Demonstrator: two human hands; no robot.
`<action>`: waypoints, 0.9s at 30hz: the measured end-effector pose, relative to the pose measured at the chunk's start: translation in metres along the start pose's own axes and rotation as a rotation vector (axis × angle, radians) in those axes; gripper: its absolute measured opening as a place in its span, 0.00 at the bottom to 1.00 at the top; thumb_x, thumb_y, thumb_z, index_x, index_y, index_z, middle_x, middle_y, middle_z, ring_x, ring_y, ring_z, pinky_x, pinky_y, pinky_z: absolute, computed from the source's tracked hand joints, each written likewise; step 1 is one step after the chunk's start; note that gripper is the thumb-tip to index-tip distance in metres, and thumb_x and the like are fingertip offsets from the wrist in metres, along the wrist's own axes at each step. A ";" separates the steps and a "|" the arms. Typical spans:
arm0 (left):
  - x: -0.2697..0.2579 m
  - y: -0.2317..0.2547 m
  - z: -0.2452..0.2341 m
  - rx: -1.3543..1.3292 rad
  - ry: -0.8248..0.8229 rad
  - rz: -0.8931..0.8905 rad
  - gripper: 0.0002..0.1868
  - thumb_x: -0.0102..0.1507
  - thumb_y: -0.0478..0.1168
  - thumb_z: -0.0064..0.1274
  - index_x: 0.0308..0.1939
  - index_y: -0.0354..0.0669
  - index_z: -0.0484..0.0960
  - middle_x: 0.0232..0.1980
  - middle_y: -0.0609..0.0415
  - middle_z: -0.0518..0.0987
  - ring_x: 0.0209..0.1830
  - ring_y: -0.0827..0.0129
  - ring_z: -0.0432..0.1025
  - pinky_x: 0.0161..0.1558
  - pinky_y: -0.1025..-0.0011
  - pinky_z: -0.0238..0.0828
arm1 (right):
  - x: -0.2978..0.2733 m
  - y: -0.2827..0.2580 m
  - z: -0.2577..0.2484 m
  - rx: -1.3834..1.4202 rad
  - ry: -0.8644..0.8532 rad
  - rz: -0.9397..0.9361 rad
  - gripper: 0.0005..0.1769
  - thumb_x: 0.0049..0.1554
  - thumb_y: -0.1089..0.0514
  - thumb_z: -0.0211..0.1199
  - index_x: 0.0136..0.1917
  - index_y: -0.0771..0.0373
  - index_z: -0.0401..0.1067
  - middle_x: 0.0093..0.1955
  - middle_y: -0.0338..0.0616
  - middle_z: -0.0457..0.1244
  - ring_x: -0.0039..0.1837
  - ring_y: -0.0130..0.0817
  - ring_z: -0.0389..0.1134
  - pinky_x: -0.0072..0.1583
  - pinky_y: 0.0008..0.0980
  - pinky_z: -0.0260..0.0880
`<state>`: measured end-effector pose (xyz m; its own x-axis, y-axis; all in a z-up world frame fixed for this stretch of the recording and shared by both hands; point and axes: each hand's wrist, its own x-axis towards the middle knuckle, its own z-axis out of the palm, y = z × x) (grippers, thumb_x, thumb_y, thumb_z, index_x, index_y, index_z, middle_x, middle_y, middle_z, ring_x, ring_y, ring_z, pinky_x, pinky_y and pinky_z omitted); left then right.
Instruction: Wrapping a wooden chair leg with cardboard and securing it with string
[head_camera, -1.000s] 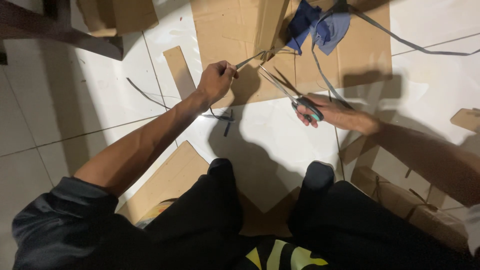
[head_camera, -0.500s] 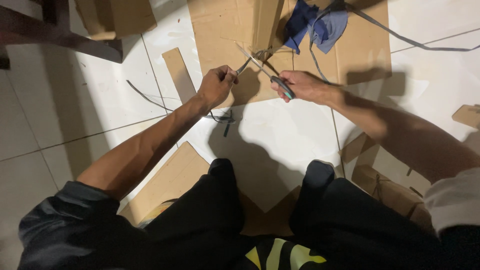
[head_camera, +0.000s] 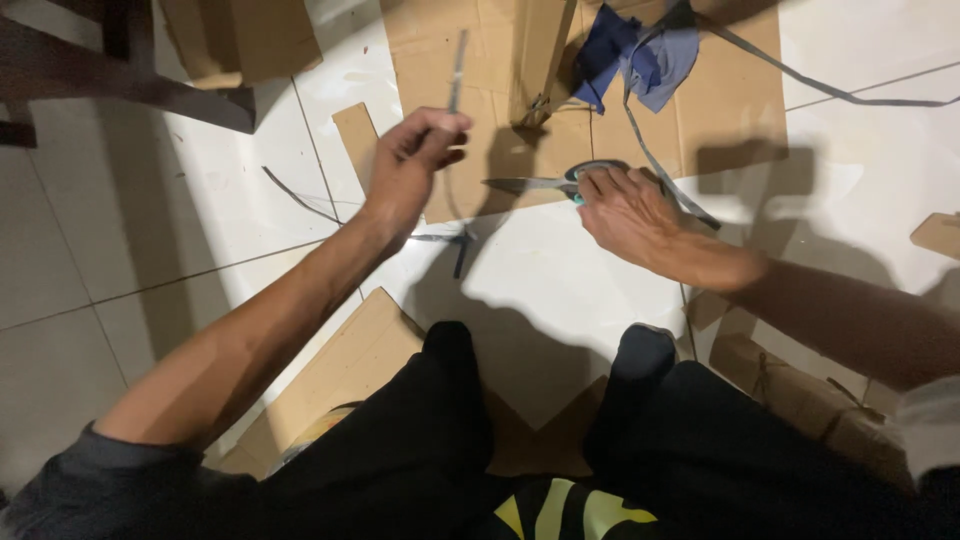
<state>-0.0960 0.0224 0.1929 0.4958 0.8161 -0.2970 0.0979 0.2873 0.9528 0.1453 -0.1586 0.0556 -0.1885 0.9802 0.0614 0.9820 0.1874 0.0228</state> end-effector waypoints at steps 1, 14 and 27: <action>-0.004 0.007 0.011 -0.025 -0.025 0.015 0.06 0.69 0.40 0.53 0.45 0.43 0.83 0.46 0.57 0.82 0.47 0.73 0.74 0.53 0.72 0.77 | 0.005 -0.004 -0.004 -0.033 -0.024 0.023 0.12 0.59 0.48 0.58 0.52 0.56 0.72 0.45 0.41 0.65 0.49 0.39 0.71 0.46 0.38 0.71; 0.003 -0.011 0.016 0.007 -0.169 -0.108 0.19 0.65 0.40 0.56 0.22 0.52 0.67 0.52 0.49 0.84 0.32 0.76 0.77 0.33 0.80 0.70 | 0.036 -0.013 -0.062 0.118 -0.777 0.050 0.15 0.52 0.70 0.52 0.37 0.62 0.80 0.40 0.54 0.72 0.43 0.54 0.75 0.43 0.50 0.72; 0.003 -0.054 0.023 0.052 -0.240 0.032 0.05 0.65 0.40 0.60 0.41 0.44 0.86 0.28 0.58 0.79 0.27 0.77 0.70 0.31 0.78 0.67 | 0.063 -0.032 -0.125 1.728 -0.244 0.542 0.13 0.68 0.55 0.53 0.58 0.66 0.69 0.40 0.43 0.63 0.40 0.31 0.65 0.46 0.29 0.72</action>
<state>-0.0803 -0.0022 0.1423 0.6893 0.6802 -0.2494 0.1200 0.2323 0.9652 0.1011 -0.1107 0.1836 -0.0321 0.9054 -0.4233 -0.1335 -0.4236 -0.8959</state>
